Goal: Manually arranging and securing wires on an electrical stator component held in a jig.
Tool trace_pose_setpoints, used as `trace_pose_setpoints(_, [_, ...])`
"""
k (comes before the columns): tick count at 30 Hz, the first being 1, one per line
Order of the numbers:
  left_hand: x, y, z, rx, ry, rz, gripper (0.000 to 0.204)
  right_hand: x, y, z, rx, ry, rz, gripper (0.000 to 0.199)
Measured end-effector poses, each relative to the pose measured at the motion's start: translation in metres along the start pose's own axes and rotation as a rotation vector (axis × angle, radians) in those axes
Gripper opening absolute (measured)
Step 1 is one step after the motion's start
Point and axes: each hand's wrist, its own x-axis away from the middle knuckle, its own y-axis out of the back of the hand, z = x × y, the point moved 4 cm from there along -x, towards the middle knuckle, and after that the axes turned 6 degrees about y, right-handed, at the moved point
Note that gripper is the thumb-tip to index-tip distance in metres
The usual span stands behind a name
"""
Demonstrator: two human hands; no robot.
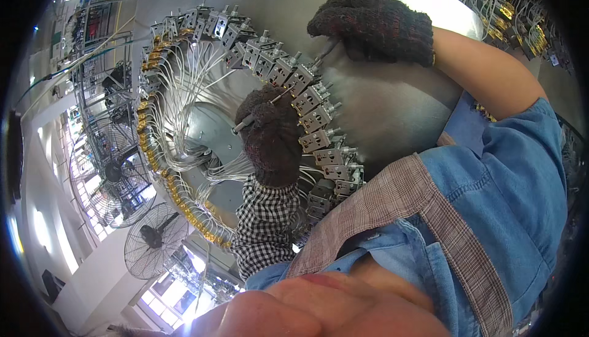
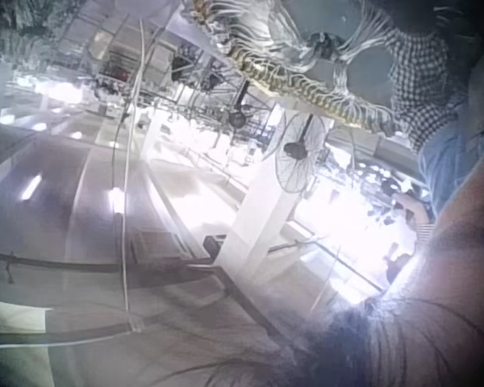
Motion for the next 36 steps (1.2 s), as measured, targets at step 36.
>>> trace_pose_setpoints(36, [0.006, 0.009, -0.004, -0.09, -0.056, -0.005, 0.025, 0.007, -0.017, -0.009, -0.208, -0.262, 0.015, 0.029])
